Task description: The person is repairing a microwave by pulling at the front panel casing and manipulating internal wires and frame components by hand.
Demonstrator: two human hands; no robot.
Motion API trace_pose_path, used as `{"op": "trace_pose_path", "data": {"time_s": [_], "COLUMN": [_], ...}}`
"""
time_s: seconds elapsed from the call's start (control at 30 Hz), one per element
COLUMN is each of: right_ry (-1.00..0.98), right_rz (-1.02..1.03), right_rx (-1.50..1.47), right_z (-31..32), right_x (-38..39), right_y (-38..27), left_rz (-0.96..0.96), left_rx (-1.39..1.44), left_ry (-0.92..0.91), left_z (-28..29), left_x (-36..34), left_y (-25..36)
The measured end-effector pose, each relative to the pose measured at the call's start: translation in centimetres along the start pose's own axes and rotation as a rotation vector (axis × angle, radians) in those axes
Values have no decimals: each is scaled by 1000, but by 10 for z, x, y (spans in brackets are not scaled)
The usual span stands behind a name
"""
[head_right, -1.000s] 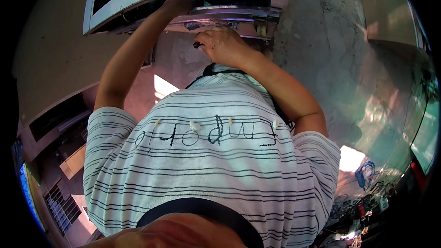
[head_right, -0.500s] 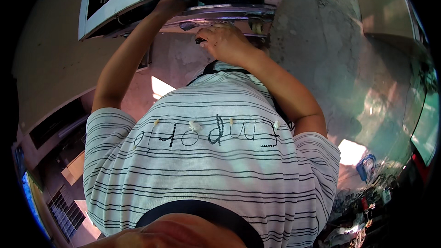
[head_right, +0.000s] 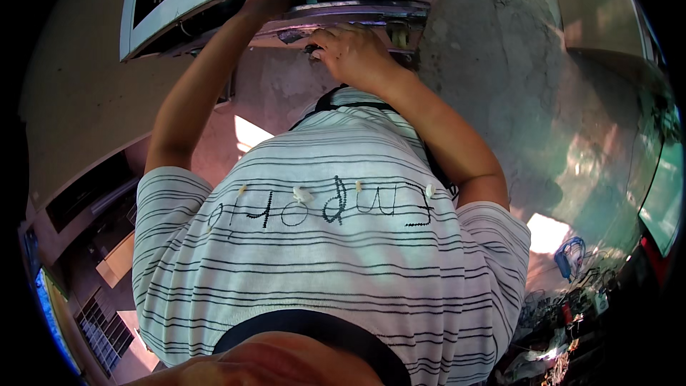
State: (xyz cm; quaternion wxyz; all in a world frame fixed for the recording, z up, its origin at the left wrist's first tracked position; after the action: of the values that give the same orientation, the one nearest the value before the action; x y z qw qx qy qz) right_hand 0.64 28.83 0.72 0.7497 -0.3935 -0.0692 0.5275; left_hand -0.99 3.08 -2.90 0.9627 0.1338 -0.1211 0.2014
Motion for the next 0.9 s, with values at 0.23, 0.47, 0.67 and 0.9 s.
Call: {"op": "trace_pose_path", "data": {"time_s": [0.23, 0.47, 0.67, 0.9], "right_ry": [94, 65, 26, -4], "right_rz": [0, 12, -6, -52], "right_rx": [12, 24, 1, -2], "right_z": [-3, -6, -6, -5], "right_x": [-1, 0, -1, 4], "right_y": [8, 8, 4, 7], "left_rz": [196, 131, -243, 197], "left_rx": [82, 30, -255, -25], "left_ry": [-206, -90, 117, -143], "left_z": [22, 2, -38, 7], "left_x": [14, 1, -28, 7], "left_y": [27, 13, -41, 15]}}
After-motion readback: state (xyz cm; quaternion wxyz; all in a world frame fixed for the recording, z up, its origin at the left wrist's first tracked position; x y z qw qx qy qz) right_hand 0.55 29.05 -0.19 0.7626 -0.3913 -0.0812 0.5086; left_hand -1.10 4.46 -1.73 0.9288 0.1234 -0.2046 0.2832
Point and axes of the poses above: each hand's wrist, its own x-axis away from the middle knuckle, its own z-axis out of the back of the hand, y = z × x, the point moved 2 cm from there along -x, towards the middle knuckle, and after that the axes turned 2 degrees about z, right-handed, at the moved point
